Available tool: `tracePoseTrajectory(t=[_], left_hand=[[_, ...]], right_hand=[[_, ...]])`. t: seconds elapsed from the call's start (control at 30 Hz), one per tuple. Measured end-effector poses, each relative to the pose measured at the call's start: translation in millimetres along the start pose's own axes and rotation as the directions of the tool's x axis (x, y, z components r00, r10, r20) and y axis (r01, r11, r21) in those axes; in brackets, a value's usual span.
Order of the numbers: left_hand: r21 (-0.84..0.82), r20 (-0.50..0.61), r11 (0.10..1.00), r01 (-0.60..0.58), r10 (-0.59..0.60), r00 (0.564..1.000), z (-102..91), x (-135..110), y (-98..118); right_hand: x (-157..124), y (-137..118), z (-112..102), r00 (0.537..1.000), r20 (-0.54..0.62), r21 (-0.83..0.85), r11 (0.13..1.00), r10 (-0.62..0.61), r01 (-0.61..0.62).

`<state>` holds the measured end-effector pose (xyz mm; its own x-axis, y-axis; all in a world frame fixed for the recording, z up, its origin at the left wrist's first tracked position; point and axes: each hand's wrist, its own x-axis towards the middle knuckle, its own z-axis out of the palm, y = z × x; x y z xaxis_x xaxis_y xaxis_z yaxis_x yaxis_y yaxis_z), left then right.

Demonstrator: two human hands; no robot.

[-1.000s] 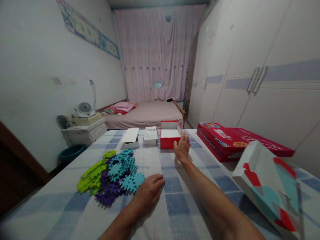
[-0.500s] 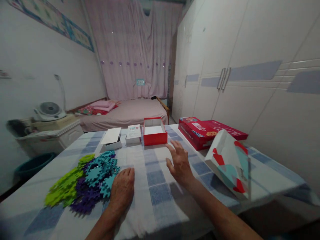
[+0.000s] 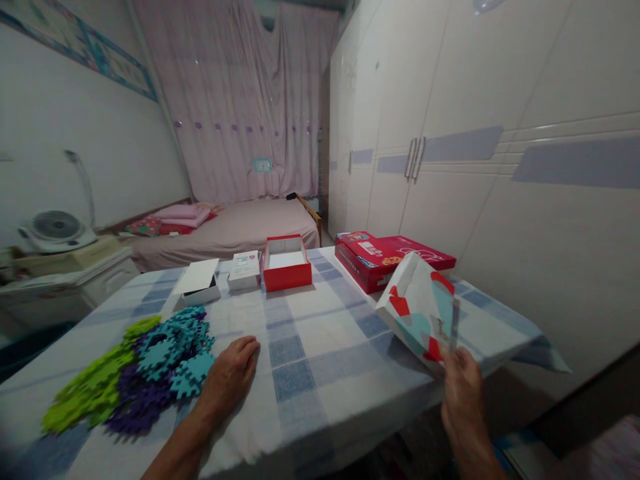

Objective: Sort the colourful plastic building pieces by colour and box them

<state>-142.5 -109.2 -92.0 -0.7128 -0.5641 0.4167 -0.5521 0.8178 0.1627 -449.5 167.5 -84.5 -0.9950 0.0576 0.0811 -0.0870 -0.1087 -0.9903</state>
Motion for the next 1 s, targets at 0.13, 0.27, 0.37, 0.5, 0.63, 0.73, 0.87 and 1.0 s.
tracePoseTrajectory(t=[0.13, 0.27, 0.37, 0.5, 0.63, 0.73, 0.87, 1.0], left_hand=[[-0.016, 0.0, 1.0, 0.008, -0.008, 1.0, 1.8, 0, -2], [-0.029, 0.003, 0.999, 0.018, -0.018, 1.0, -0.2, 0, 0], [-0.03, 0.02, 0.999, 0.038, -0.037, 0.999, -6.6, 0, 5], [-0.033, 0.041, 0.998, 0.062, -0.061, 0.997, -14.9, 1, 13], [-0.036, 0.051, 0.996, 0.087, -0.086, 0.995, -17.5, 2, 14], [-0.033, 0.058, 0.995, 0.093, -0.091, 0.994, -17.6, 1, 14], [-0.028, 0.052, 0.996, 0.083, -0.081, 0.995, -16.5, 0, 14], [-0.026, 0.054, 0.997, 0.078, -0.076, 0.996, -15.2, 1, 13]], right_hand=[[-10, -17, -12, 0.969, -0.002, 0.287, 0.929, 0.245, -0.234], [-30, -39, -16, 0.869, 0.131, 0.342, 0.8, 0.478, -0.492], [-47, -54, -17, 0.71, 0.245, 0.303, 0.644, 0.66, -0.702], [-56, -58, -14, 0.477, 0.497, 0.176, 0.455, 0.724, -0.873], [-42, -38, -6, 0.465, 0.635, 0.17, 0.475, 0.617, -0.863], [-33, -29, 1, 0.502, 0.635, 0.195, 0.507, 0.587, -0.839], [-37, -39, 13, 0.533, 0.548, 0.223, 0.502, 0.644, -0.836], [-40, -45, 21, 0.594, 0.459, 0.267, 0.535, 0.66, -0.801]])
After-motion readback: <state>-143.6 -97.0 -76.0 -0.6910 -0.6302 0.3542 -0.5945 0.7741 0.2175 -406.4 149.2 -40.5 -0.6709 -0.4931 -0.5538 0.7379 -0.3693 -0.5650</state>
